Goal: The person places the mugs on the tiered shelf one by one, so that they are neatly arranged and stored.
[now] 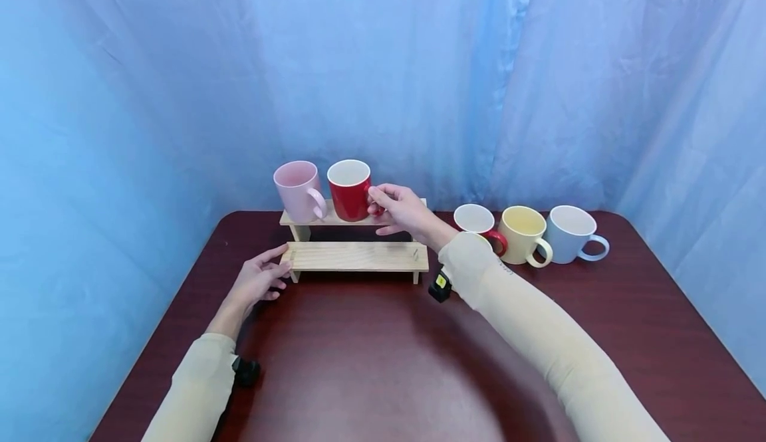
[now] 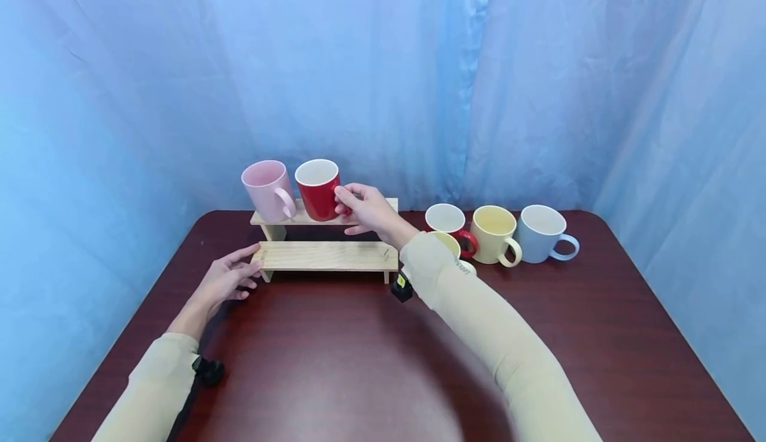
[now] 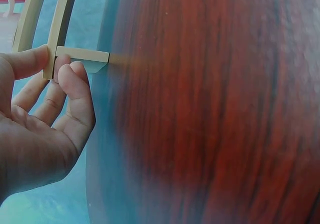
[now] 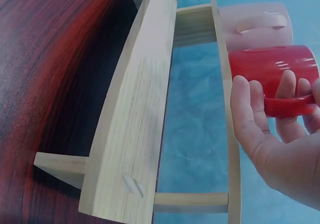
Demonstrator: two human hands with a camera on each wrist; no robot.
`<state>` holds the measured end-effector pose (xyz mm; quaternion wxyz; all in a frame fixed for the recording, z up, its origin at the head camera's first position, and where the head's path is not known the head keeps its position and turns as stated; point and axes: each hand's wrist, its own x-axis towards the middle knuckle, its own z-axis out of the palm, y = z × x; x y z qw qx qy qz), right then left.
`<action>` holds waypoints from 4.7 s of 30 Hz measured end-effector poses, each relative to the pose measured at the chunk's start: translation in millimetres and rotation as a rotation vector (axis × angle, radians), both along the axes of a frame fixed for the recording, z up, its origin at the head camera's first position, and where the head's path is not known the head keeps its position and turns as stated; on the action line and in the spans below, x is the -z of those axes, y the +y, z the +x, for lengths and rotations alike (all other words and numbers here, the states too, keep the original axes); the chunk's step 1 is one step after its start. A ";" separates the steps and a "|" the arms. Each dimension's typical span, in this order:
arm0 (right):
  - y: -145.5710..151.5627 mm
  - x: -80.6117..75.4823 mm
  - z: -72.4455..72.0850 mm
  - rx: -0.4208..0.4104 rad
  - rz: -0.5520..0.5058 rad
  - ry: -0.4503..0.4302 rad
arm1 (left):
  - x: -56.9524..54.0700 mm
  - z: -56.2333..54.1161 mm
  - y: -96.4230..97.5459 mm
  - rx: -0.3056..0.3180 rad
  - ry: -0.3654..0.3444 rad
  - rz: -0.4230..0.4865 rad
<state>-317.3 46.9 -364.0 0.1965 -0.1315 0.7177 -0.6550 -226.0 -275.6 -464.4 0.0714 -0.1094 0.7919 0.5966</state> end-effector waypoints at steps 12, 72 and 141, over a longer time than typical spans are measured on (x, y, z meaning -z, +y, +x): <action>-14.0 7.4 -2.6 -0.005 -0.005 -0.023 | 3.0 5.7 -11.4 -0.001 0.000 -0.014; 233.7 93.0 84.6 0.033 0.168 -0.079 | 1.3 -4.3 6.3 -0.008 0.019 0.018; 223.0 76.8 86.1 -0.055 0.030 -0.064 | -2.0 -3.4 4.8 -0.003 -0.012 -0.012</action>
